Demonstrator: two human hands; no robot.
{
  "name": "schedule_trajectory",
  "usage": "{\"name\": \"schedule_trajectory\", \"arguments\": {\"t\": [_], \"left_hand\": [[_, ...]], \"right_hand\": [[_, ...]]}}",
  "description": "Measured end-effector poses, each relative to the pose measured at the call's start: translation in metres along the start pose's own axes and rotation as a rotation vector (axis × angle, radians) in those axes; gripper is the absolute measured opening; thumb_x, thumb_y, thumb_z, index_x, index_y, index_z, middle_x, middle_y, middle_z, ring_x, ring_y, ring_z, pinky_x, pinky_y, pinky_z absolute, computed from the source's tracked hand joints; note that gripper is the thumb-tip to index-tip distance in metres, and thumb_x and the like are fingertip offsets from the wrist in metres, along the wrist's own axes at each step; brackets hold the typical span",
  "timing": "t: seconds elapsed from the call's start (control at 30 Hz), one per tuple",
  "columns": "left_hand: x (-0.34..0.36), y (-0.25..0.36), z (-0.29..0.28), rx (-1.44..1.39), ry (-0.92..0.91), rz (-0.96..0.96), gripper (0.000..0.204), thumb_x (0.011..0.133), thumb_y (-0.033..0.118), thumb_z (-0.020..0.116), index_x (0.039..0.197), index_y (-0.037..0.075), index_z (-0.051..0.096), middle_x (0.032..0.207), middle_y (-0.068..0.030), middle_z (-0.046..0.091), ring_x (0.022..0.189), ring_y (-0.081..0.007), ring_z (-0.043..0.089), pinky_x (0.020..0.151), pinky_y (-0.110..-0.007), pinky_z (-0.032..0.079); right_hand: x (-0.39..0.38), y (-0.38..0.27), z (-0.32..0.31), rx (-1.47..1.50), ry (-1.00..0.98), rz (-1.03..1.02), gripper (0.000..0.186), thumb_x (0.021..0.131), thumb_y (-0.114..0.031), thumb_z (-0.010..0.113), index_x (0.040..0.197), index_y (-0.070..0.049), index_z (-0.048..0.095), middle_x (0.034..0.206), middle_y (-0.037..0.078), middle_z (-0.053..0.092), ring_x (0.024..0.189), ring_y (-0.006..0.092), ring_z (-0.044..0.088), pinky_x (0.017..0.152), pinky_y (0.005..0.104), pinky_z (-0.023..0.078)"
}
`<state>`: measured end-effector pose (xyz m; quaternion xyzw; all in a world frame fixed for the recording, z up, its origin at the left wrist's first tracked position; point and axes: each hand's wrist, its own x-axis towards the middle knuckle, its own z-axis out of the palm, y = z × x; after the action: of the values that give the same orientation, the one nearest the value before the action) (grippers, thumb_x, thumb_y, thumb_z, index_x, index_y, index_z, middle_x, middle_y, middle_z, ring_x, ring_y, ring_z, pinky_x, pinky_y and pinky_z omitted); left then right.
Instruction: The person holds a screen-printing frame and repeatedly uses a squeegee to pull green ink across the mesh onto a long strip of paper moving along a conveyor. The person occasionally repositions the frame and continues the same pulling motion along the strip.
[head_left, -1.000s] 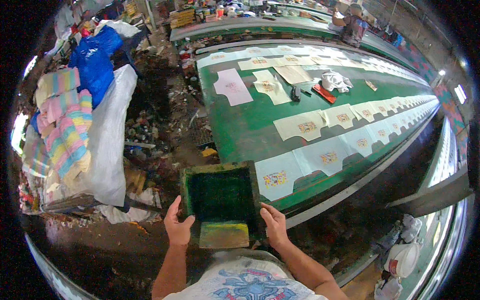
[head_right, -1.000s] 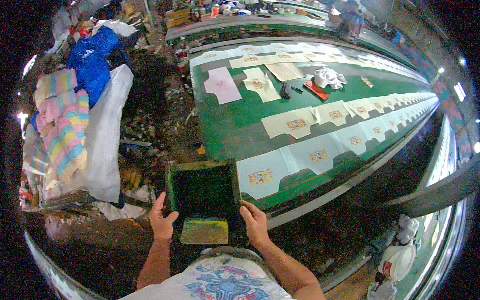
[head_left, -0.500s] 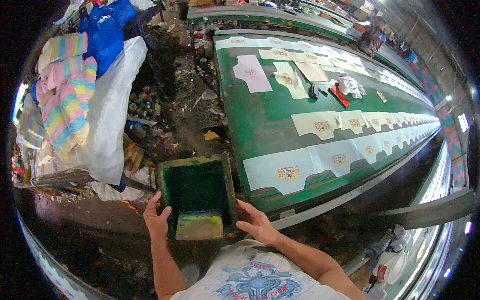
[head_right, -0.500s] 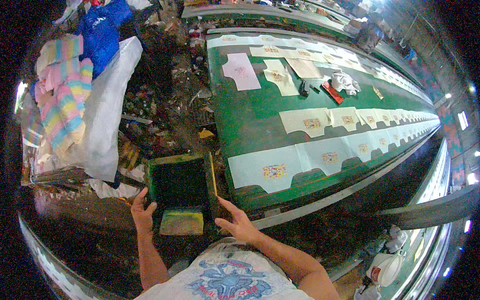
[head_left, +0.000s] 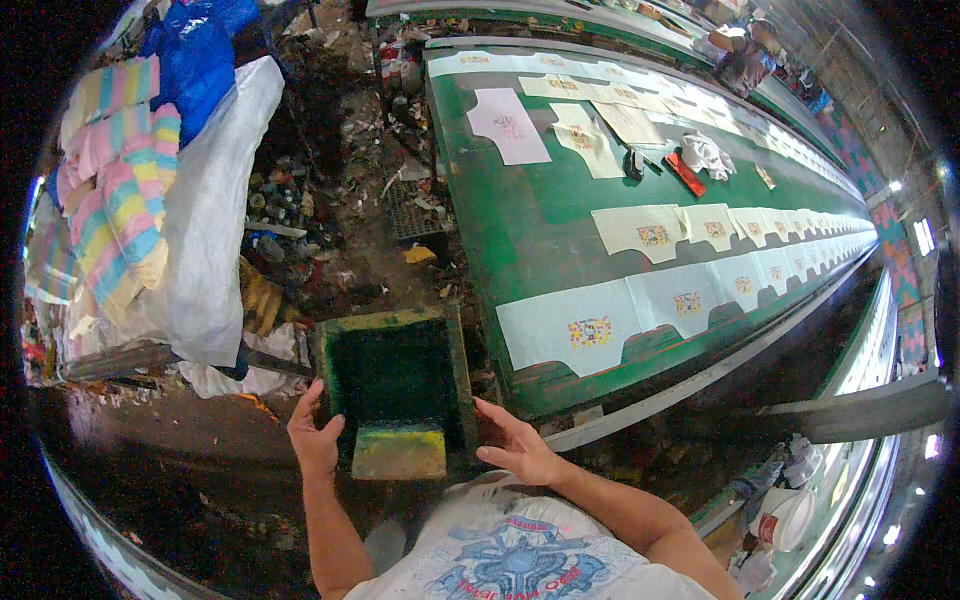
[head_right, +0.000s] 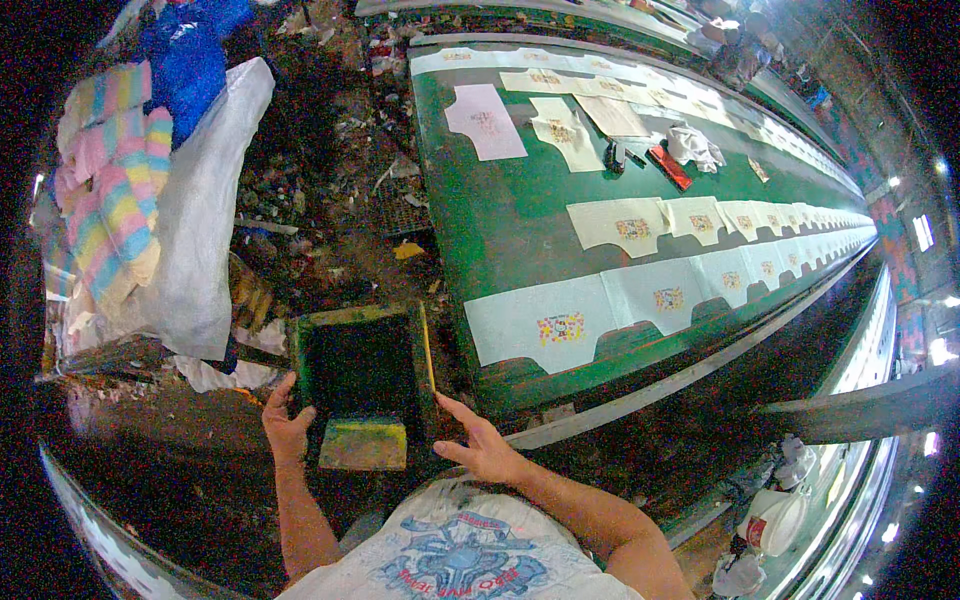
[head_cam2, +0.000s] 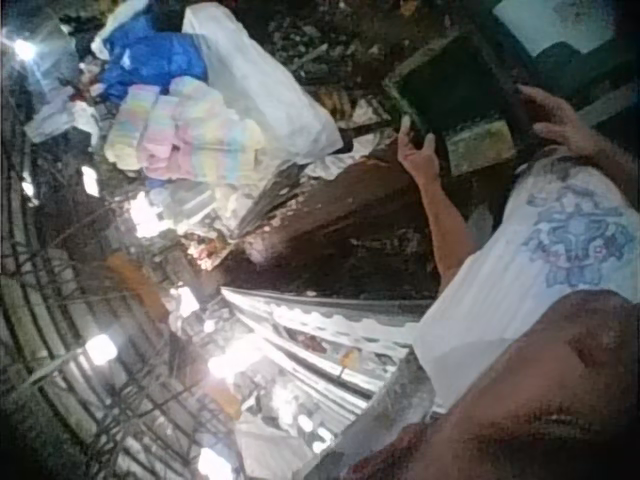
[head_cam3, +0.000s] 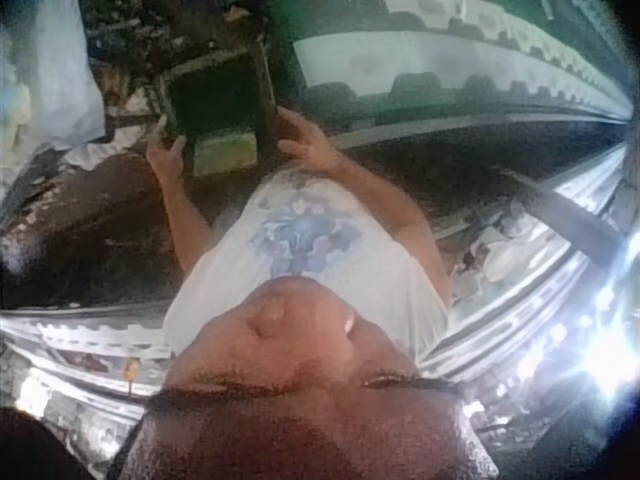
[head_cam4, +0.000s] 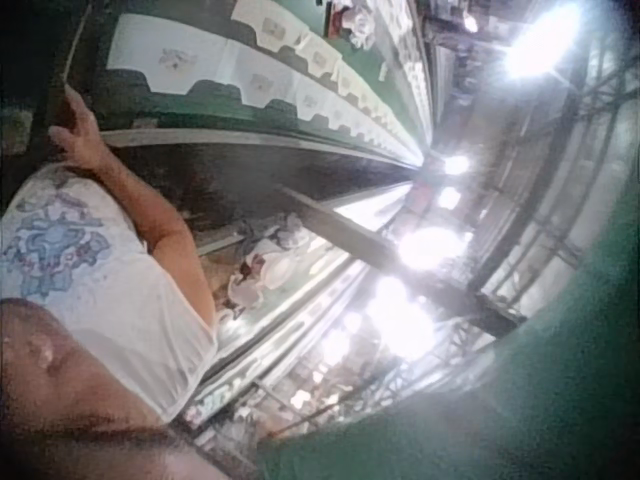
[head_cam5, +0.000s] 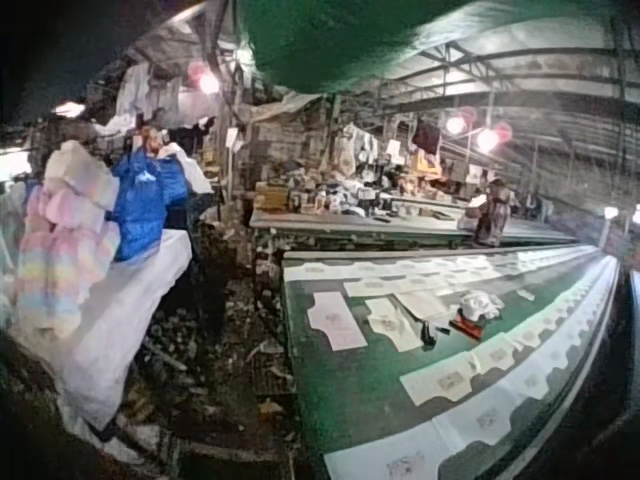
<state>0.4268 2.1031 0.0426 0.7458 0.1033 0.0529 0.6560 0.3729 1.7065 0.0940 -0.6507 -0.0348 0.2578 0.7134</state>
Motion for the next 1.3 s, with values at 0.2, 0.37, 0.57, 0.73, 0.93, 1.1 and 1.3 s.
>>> {"name": "schedule_trajectory", "arguments": {"t": [0.2,0.37,0.57,0.73,0.93,1.1,1.3], "left_hand": [[-0.012,0.021,0.002,0.138,0.045,0.036,0.074,0.08,-0.015,0.073,0.152,-0.004,0.066,0.157,-0.0164,0.066,0.147,-0.0279,0.061,0.129,-0.042,0.041],[-0.042,0.044,0.015,0.12,0.115,0.054,0.073,0.081,-0.018,0.07,0.153,-0.006,0.065,0.155,-0.017,0.068,0.144,-0.0276,0.064,0.127,-0.042,0.045],[-0.056,0.048,0.042,0.044,0.177,0.03,0.073,0.08,-0.02,0.071,0.151,-0.005,0.067,0.157,-0.0194,0.067,0.144,-0.0279,0.064,0.125,-0.041,0.047],[-0.06,0.053,0.159,0.091,0.163,0.162,0.054,0.079,-0.014,0.078,0.131,0.0,0.078,0.166,-0.025,0.059,0.151,-0.0337,0.059,0.126,-0.046,0.045],[-0.068,0.078,0.32,0.108,-0.015,0.393,0.036,0.085,-0.011,0.075,0.117,0.003,0.079,0.164,-0.0273,0.057,0.153,-0.0386,0.056,0.125,-0.047,0.044],[-0.076,0.067,0.374,0.053,-0.076,0.386,0.038,0.084,-0.016,0.073,0.114,0.007,0.078,0.162,-0.0235,0.055,0.151,-0.0366,0.054,0.125,-0.045,0.04],[-0.083,0.059,0.382,0.099,-0.057,0.304,0.036,0.084,-0.013,0.074,0.113,0.008,0.078,0.162,-0.0232,0.055,0.153,-0.037,0.052,0.128,-0.046,0.037]], "right_hand": [[-0.007,0.001,-0.017,0.005,-0.109,-0.077,0.091,0.106,-0.005,0.074,0.181,-0.004,0.021,0.177,0.013,0.038,0.159,0.0254,0.042,0.131,0.0432,0.035],[-0.015,-0.005,-0.035,0.1,-0.223,-0.017,0.093,0.104,-0.005,0.074,0.182,-0.007,0.021,0.174,0.012,0.041,0.156,0.0236,0.044,0.128,0.042,0.04],[-0.026,-0.012,-0.066,0.036,-0.191,-0.033,0.093,0.102,-0.007,0.076,0.18,-0.004,0.025,0.172,0.014,0.044,0.155,0.0231,0.046,0.126,0.0405,0.042],[-0.054,-0.009,-0.128,-0.137,0.229,-0.083,0.082,0.1,-0.013,0.08,0.17,0.006,0.041,0.165,0.022,0.057,0.154,0.0311,0.052,0.132,0.0435,0.037],[-0.103,0.01,-0.226,-0.261,0.688,-0.164,0.067,0.099,-0.009,0.08,0.159,0.006,0.056,0.146,0.019,0.069,0.136,0.0262,0.065,0.12,0.0413,0.049],[-0.119,-0.007,-0.267,-0.418,0.742,-0.054,0.059,0.099,-0.008,0.078,0.155,0.005,0.061,0.138,0.013,0.072,0.127,0.0226,0.068,0.114,0.0386,0.052],[-0.122,-0.011,-0.268,-0.315,0.716,-0.098,0.059,0.1,-0.006,0.075,0.157,0.006,0.061,0.144,0.013,0.072,0.127,0.0189,0.068,0.113,0.0354,0.053]]}}
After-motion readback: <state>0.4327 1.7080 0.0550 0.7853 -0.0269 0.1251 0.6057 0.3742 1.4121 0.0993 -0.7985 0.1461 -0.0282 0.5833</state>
